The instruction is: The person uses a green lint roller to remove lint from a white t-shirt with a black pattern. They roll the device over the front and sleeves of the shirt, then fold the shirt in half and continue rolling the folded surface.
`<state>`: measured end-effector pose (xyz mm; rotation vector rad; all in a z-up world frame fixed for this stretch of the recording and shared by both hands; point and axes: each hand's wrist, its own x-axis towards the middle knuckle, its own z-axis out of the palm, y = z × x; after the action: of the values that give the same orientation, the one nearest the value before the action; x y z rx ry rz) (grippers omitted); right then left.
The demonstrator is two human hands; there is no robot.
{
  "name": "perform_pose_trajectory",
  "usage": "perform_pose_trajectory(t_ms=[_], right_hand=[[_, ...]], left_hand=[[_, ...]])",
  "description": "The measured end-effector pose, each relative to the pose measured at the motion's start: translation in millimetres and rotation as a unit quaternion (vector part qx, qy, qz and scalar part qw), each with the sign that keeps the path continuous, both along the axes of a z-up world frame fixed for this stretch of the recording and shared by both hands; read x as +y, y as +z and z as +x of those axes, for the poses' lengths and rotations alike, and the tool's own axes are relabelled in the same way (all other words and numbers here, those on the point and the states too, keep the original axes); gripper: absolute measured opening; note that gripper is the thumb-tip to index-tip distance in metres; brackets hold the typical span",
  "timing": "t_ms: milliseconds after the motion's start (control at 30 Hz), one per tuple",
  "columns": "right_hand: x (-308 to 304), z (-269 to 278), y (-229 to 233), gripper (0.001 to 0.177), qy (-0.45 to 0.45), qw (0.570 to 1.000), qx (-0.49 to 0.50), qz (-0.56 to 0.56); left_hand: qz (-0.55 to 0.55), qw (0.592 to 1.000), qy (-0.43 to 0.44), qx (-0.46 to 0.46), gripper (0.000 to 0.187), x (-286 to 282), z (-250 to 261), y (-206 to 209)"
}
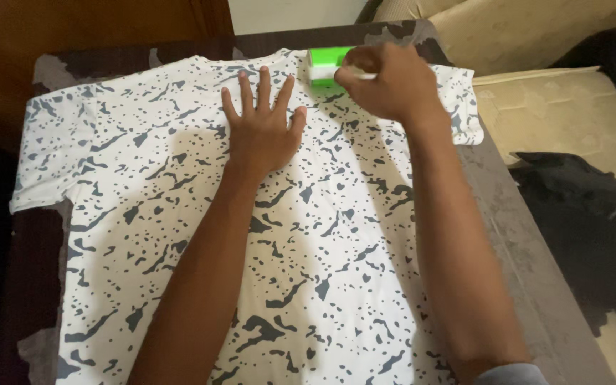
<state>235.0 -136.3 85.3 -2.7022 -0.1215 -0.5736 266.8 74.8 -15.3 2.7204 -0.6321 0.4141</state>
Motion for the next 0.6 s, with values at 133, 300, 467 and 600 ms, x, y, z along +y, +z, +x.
perform_pose_trajectory(t_ms=[133,300,467,600], right_hand=[[4,-2,0,0.039,-0.065,0.996,0.056,0.013],[15,-7,6,0.04,-0.047,0.997,0.014,0.061],[-10,-14,22,0.043,-0.052,0.972,0.136,0.187],[-22,-17,27,0.046,-0.068,0.989,0.069,0.111]], left_hand=[[-0.005,1.0,0.003,-0.005,0.062,0,-1,-3],[-0.031,0.999,-0.007,-0.017,0.061,0,6,-4],[-0.036,0.999,-0.015,-0.035,0.06,1,3,-8],[-0.049,0.996,-0.019,-0.079,0.057,-1,1,-11]])
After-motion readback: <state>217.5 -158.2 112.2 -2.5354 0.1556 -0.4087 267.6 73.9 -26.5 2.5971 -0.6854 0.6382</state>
